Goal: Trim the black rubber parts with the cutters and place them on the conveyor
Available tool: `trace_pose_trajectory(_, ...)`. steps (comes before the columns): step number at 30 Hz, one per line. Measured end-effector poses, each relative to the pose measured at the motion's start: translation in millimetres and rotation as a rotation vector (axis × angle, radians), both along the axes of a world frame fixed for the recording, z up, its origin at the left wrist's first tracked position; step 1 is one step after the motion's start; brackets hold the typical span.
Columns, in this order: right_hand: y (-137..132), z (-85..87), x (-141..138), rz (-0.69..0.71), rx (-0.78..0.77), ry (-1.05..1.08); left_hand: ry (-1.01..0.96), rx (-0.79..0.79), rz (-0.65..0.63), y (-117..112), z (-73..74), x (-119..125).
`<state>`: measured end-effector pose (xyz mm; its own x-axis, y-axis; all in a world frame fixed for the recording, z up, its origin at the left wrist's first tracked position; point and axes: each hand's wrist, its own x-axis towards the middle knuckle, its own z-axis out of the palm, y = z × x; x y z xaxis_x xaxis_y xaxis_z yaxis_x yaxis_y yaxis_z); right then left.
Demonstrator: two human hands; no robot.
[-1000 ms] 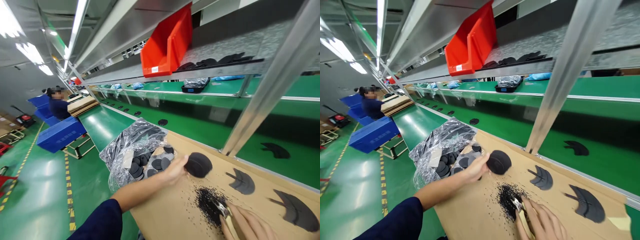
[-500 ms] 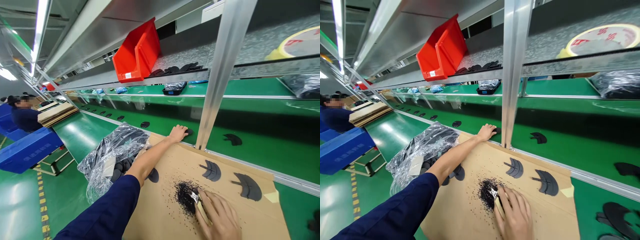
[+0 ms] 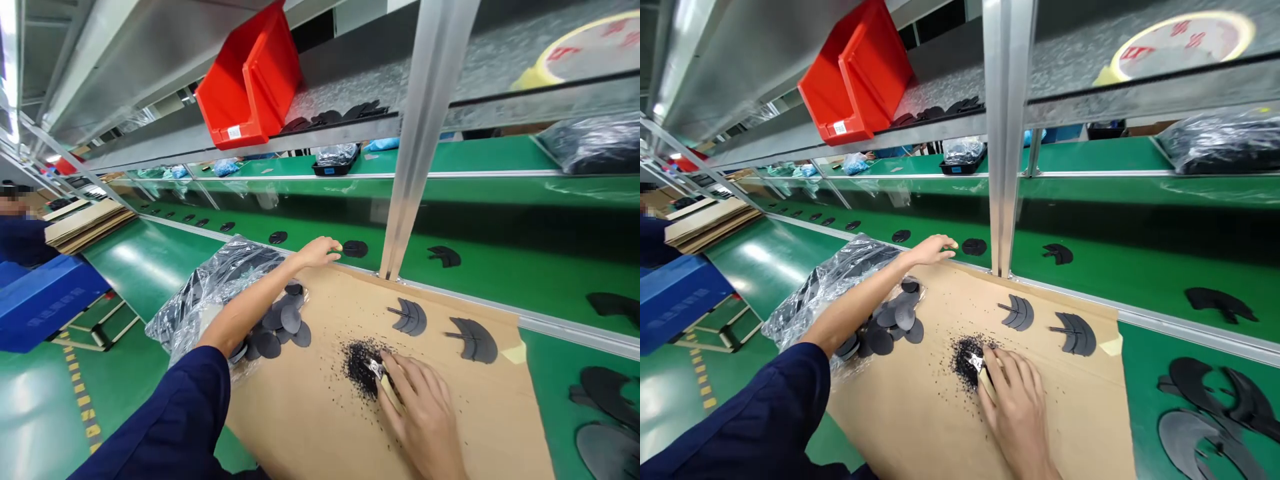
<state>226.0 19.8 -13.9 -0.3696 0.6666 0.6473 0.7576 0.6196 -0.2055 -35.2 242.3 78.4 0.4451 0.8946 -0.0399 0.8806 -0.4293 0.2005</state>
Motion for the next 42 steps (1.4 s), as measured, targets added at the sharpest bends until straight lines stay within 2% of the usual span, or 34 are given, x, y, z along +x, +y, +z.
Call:
trace_pose_trajectory(3, 0.5, -1.1, -2.7, 0.009, 0.006, 0.008, 0.016, -0.058, -0.120, -54.8, 14.8, -28.4)
trace_pose_trajectory(5, 0.6, -2.5, -4.6, 0.021, 0.013, 0.012, 0.043, -0.118, -0.231, -95.4, 13.2, -44.5)
trace_pose_trajectory(7, 1.0, -4.2, -6.5, 0.033, 0.019, 0.016, 0.147, -0.100, -0.343, -129.8, 2.5, -57.2)
trace_pose_trajectory(10, 1.8, -6.5, -9.0, 0.049, 0.015, 0.029, 0.268, -0.006, -0.313, -159.0, -21.9, -70.8)
trace_pose_trajectory(14, 1.4, -8.0, -10.7, 0.055, 0.000, 0.043, 0.211, 0.085, -0.124, -166.3, -45.9, -84.3)
trace_pose_trajectory(17, -1.8, -7.4, -11.8, 0.037, -0.042, 0.047, 0.128, 0.114, -0.034, -169.6, -50.4, -90.9)
trace_pose_trajectory(20, -7.4, -5.7, -13.2, 0.032, -0.102, 0.071, 0.024, 0.158, -0.001, -179.6, -50.0, -88.7)
trace_pose_trajectory(23, -12.2, -4.1, -14.0, 0.042, -0.165, 0.113, -0.285, 0.084, 0.094, -191.4, -51.3, -76.2)
trace_pose_trajectory(26, -14.5, -0.6, -13.7, 0.021, -0.237, 0.202, -0.739, -0.160, 0.234, -196.8, -54.9, -54.3)
trace_pose_trajectory(29, -14.7, 7.0, -12.8, -0.011, -0.287, 0.305, -1.061, -0.330, 0.292, -191.6, -59.5, -26.8)
trace_pose_trajectory(32, -9.2, 17.0, -8.2, -0.042, -0.301, 0.325, -1.276, -0.369, 0.335, -179.7, -67.1, -1.8)
trace_pose_trajectory(35, 11.7, 27.6, 5.1, -0.080, -0.324, 0.228, -1.377, -0.353, 0.342, -170.7, -78.9, 14.0)
trace_pose_trajectory(38, 57.1, 38.3, 27.9, -0.151, -0.295, -0.011, -1.383, -0.322, 0.357, -170.7, -90.7, 19.3)
trace_pose_trajectory(40, 99.5, 44.8, 44.0, -0.196, -0.266, -0.046, -1.304, -0.186, 0.371, -174.1, -96.4, 19.3)
trace_pose_trajectory(42, 146.2, 50.6, 55.5, -0.223, -0.229, -0.063, -1.159, 0.040, 0.342, -176.7, -100.7, 19.2)
